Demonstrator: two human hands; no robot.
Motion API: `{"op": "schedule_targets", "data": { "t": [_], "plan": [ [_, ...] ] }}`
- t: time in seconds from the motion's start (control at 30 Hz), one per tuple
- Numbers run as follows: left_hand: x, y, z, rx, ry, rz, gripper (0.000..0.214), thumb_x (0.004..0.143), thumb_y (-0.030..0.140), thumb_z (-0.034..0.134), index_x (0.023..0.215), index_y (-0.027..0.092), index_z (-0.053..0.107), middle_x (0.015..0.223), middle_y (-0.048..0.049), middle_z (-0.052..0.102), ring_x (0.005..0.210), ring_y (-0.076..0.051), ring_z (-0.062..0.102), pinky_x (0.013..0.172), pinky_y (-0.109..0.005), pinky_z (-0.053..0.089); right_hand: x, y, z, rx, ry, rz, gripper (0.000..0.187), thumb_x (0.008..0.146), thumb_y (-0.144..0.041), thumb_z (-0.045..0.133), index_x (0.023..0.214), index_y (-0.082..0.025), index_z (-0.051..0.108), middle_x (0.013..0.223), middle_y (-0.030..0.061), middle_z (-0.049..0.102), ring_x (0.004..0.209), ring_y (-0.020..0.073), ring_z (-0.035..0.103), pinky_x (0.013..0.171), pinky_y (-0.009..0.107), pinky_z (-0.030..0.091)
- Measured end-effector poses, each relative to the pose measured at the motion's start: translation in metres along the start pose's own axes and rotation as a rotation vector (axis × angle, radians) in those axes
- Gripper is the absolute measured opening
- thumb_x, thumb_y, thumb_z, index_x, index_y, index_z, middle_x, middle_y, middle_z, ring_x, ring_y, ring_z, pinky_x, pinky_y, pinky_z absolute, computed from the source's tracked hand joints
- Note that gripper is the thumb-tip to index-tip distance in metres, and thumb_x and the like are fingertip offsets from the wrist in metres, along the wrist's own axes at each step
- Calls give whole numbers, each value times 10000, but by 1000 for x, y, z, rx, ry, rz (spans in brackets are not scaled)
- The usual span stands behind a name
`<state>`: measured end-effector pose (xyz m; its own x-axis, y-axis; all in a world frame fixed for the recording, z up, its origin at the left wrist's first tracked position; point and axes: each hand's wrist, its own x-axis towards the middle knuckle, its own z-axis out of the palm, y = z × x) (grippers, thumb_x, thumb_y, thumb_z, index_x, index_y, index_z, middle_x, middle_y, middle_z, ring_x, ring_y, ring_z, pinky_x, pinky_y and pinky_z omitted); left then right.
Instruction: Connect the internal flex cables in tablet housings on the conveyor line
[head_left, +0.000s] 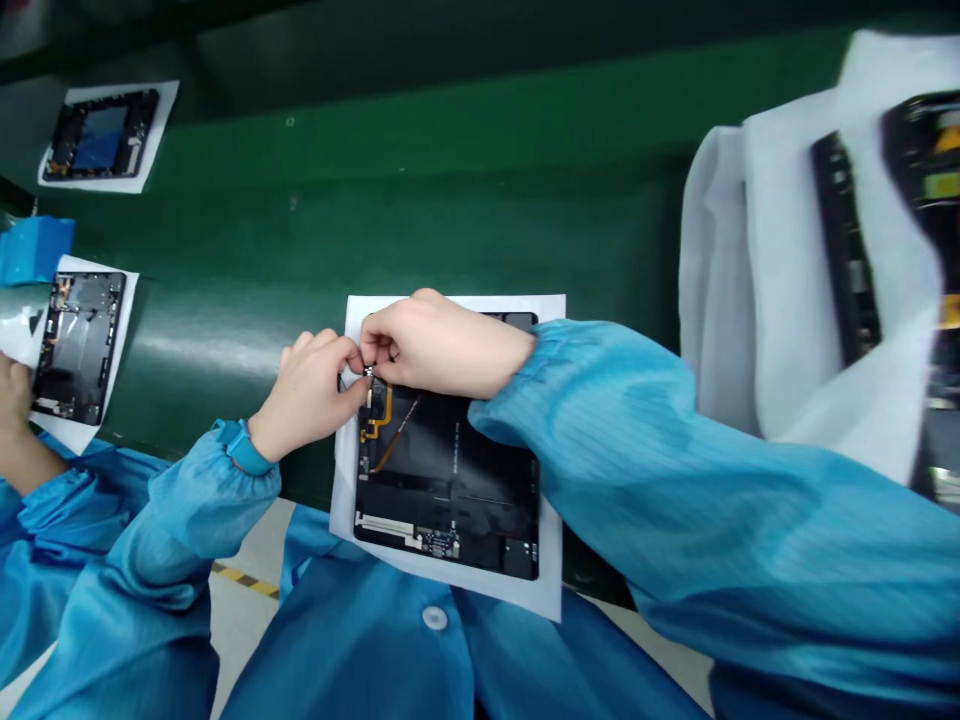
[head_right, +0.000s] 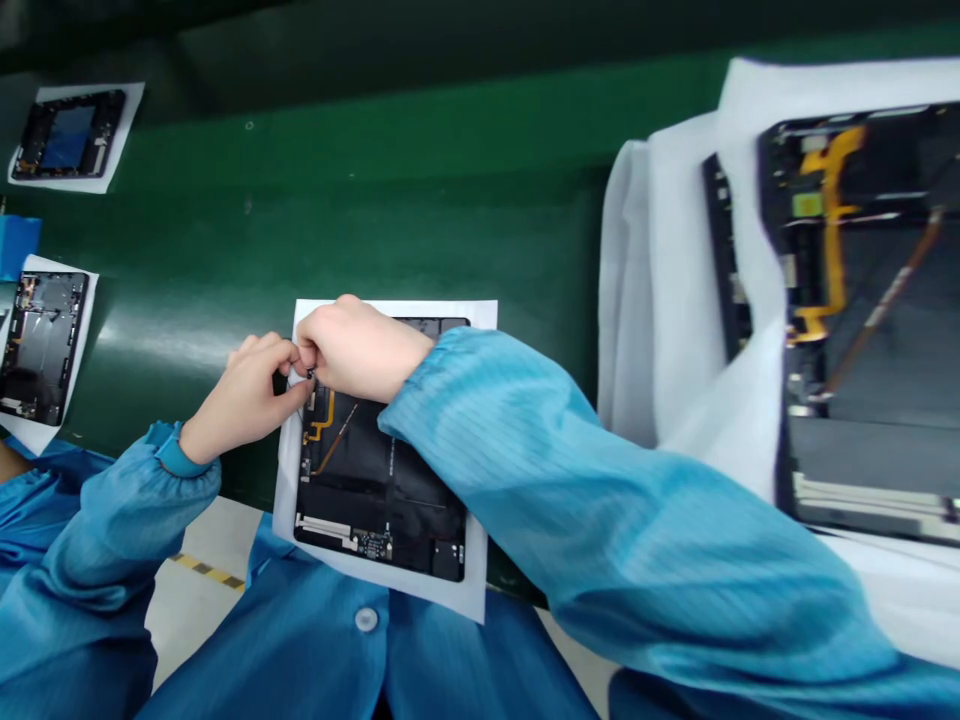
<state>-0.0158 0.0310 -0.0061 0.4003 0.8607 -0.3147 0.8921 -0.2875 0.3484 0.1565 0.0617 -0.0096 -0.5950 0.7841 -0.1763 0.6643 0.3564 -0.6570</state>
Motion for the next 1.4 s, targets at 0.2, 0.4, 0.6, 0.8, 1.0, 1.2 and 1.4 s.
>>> {"op": "schedule_targets", "data": {
  "t": [0.2,0.4,0.6,0.8,1.0,1.2,1.4],
  "plan": [
    [-2,0,-1,17,0,-13,31,856,214,579,837,197,561,894,-38,587,879,-221,501,773,-354,373,5,-9,0,-107,-43,-30,235,740,14,572,784,-187,686,763,6,684,731,144,607,663,248,382],
    [7,5,-3,23,-12,-77,47,824,200,574,781,193,592,843,-37,598,831,-214,511,732,-343,369,-3,-5,6,-179,-8,-27,169,803,-39,587,822,-170,692,803,47,699,781,187,638,687,282,393],
    [22,6,-16,49,-148,2,88,812,213,571,750,196,632,770,-15,611,711,-170,523,704,-316,394,-42,-3,19,-316,109,36,199,929,-122,511,875,-146,702,868,85,680,784,202,630,687,316,408],
    [29,8,-23,172,-104,183,54,806,177,600,788,175,650,839,-43,644,781,-188,568,729,-315,419,-68,0,40,-382,203,43,222,945,-123,500,955,-145,720,922,102,679,814,209,615,669,318,414],
    [41,9,-24,216,-145,383,152,845,108,552,755,158,665,871,-66,674,866,-201,602,780,-313,437,-71,5,46,-414,270,37,245,948,-134,485,930,-148,729,918,99,683,809,212,607,664,323,411],
    [49,13,-21,236,-171,449,204,885,123,510,753,148,664,817,-69,675,818,-183,618,755,-300,436,-71,10,48,-415,319,24,280,954,-146,456,912,-150,733,920,105,685,792,216,594,648,336,406],
    [46,11,-25,147,-207,489,118,856,150,573,843,179,686,892,-39,695,882,-185,621,816,-301,442,-71,10,47,-451,334,18,271,949,-133,468,903,-151,735,903,103,690,782,213,598,637,333,402]
  ]
}}
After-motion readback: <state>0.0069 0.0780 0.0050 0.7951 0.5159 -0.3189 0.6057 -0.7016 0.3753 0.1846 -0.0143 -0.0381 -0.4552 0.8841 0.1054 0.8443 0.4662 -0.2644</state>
